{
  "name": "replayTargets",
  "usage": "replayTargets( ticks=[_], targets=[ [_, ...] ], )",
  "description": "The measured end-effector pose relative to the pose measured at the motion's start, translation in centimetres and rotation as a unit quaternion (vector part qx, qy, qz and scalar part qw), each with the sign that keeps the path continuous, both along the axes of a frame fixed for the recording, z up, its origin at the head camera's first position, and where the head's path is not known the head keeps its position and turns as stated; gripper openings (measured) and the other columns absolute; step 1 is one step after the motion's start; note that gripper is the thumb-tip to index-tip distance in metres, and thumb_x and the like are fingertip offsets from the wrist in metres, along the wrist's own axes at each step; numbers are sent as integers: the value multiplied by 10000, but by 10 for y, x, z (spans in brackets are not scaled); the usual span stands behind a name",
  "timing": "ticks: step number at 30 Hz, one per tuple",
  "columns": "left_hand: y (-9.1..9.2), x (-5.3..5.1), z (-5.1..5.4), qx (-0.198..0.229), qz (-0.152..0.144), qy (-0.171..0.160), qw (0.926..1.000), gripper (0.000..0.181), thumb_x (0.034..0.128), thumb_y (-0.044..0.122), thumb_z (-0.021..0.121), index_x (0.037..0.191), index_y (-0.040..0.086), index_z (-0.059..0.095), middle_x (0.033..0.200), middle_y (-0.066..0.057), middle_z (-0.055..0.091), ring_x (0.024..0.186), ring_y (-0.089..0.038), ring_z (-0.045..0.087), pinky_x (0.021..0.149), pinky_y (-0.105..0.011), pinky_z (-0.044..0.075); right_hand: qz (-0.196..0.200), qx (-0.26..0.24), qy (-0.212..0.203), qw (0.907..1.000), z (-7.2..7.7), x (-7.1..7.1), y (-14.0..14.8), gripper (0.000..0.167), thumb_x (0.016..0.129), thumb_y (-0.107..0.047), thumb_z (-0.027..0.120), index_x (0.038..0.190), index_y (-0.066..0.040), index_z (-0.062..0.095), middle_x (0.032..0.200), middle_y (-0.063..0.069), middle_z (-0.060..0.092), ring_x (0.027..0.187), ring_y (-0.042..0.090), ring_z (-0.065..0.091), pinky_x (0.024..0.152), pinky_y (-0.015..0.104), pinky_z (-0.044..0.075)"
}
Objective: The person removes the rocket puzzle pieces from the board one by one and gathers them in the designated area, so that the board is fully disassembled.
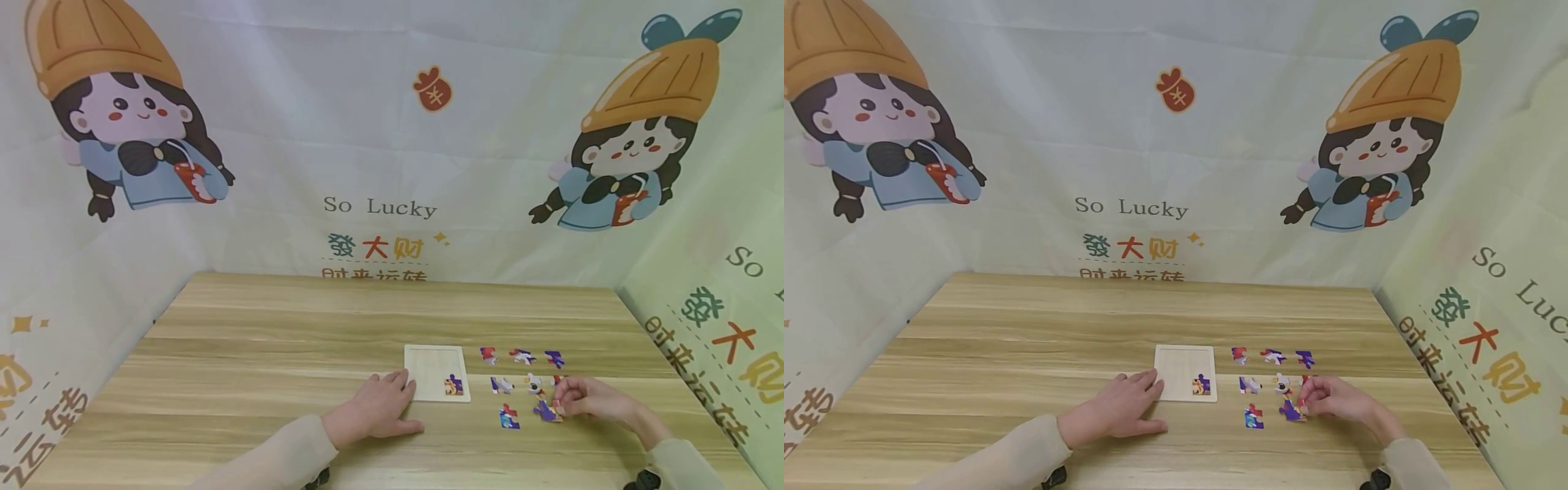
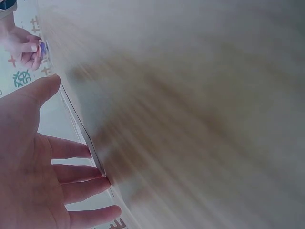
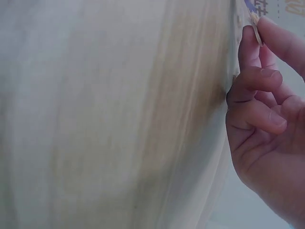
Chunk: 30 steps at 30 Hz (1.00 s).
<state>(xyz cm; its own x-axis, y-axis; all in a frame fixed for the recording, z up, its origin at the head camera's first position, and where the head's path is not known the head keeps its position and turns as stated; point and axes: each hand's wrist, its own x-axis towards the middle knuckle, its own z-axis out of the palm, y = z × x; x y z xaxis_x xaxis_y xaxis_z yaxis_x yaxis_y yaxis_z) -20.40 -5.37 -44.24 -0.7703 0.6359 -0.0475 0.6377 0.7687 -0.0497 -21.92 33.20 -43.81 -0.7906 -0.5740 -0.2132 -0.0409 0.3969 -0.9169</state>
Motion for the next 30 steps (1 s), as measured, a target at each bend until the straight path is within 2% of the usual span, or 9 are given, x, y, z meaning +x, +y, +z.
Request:
replayTargets(
  ticks=[7,12,22,30],
  targets=[
    [0,0,0,5,17,-32,10000,754,796,629,432,1278,50,457,1304,-158,406,1184,-259,381,892,-467,360,27,40,104,9999,-1,0,-2,247,818,-27,570,925,156,443,729,11,496,528,16,376,435,141,290],
    [0,0,0,11,32,-47,10000,753,796,626,435,1279,49,457,1303,-159,406,1184,-260,381,893,-466,359,-14,259,148,9996,-1,-2,-3,190,818,-39,574,917,99,489,752,27,523,551,35,399,454,151,324],
    [0,0,1,29,35,-86,10000,753,797,626,434,1281,50,454,1306,-160,402,1187,-262,377,895,-474,356,-172,539,402,9976,1,-2,-8,195,808,-34,561,940,94,495,787,55,507,627,93,434,502,185,365],
    [0,0,0,19,8,-60,10000,756,797,628,430,1280,46,455,1305,-164,402,1186,-264,378,891,-476,360,-124,491,699,9963,2,-3,-28,221,831,-61,558,980,92,498,830,88,517,705,138,484,564,215,431]
  ],
)
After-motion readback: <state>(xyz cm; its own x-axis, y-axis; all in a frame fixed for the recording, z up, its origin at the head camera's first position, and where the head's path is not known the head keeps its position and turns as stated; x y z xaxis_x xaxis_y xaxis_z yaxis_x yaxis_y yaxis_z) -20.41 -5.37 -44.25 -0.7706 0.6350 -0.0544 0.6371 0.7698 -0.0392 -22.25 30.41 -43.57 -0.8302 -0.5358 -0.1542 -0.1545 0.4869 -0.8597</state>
